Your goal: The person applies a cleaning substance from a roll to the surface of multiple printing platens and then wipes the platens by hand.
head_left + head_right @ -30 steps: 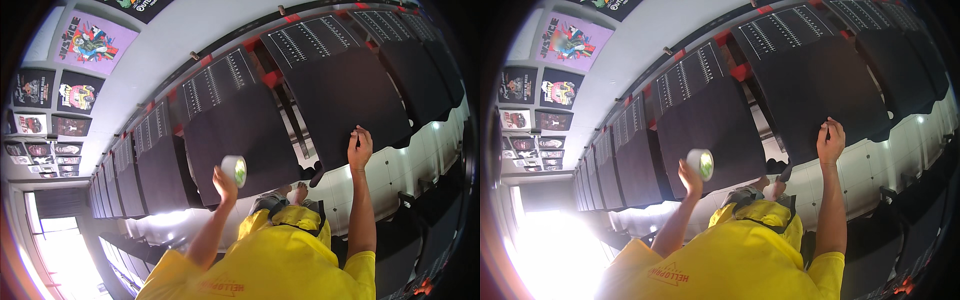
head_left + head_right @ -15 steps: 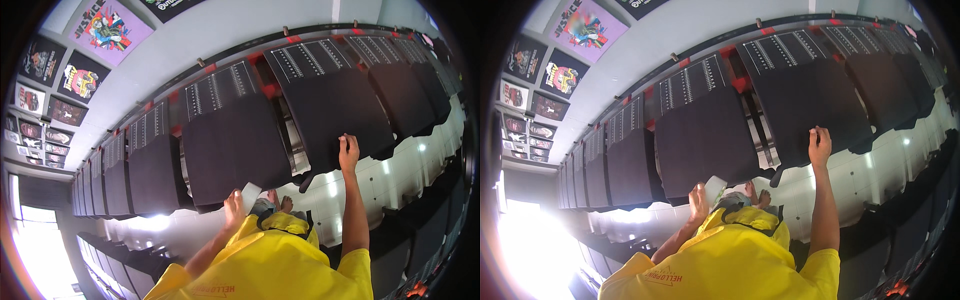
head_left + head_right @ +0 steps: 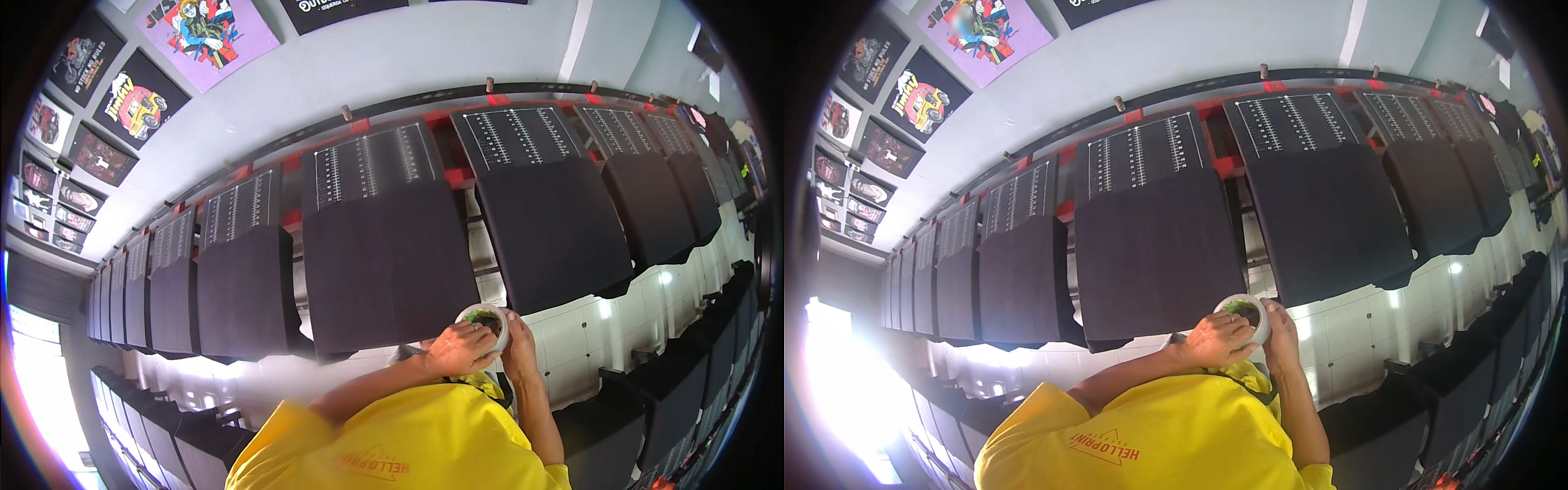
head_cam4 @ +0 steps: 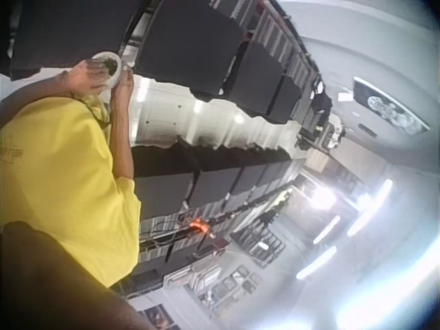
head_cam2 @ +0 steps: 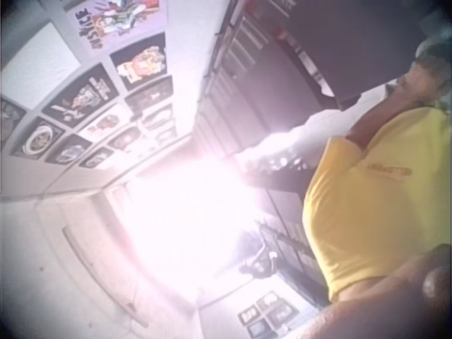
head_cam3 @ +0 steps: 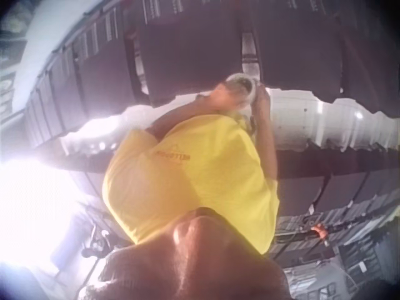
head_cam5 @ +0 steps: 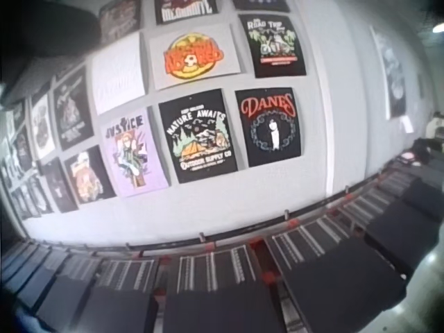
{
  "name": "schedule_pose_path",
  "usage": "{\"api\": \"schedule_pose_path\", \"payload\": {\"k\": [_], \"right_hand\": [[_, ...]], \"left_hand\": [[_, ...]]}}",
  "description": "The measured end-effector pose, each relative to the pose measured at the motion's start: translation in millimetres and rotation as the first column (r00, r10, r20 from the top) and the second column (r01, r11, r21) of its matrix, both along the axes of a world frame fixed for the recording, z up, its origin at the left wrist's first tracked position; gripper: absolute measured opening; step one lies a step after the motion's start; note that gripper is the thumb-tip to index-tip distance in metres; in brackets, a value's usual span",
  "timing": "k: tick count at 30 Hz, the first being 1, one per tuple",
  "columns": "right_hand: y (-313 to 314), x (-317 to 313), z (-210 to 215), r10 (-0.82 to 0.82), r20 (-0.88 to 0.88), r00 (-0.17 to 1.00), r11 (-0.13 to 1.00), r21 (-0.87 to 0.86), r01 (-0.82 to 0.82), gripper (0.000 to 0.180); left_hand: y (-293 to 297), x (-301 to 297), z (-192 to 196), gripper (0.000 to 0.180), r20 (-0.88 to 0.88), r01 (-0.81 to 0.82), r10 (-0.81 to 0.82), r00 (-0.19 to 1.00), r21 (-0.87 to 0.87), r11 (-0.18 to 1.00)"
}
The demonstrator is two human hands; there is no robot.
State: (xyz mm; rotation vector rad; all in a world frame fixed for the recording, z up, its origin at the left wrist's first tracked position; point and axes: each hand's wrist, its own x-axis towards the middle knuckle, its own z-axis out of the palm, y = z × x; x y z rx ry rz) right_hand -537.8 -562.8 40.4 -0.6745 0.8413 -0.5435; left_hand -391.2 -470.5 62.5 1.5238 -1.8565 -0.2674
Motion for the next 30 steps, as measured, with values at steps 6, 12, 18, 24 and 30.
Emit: {"api": "schedule_pose_path", "payload": {"k": [6, 12, 18, 24, 30], "right_hand": [[-3, 6, 19, -0.224, -0.004, 0.975, 0.973, 0.05, 0.224, 0.031], [-11, -36, 2, -0.421, -0.155, 0.894, 0.867, 0.22, 0.446, 0.038], [-16, -71, 23, -0.426, -0.16, 0.89, 0.872, 0.19, 0.452, 0.041], [-74, -84, 33, -0.525, -0.204, 0.826, 0.833, 0.077, 0.548, 0.036], [-154, -119, 26, -0.516, -0.24, 0.823, 0.855, -0.09, 0.51, 0.035]], "left_hand": [[1, 41, -2, 0.051, -0.167, 0.116, -0.105, 0.98, 0.058, 0.992], [-1, 116, -57, 0.061, 0.2, -0.477, 0.442, 0.875, 0.192, 0.858], [-9, 131, -78, 0.063, 0.3, -0.569, 0.498, 0.814, 0.239, 0.787], [-15, 126, -76, 0.063, 0.365, -0.611, 0.509, 0.78, 0.267, 0.745], [-32, 109, -78, 0.06, 0.418, -0.718, 0.598, 0.684, 0.24, 0.654]]}}
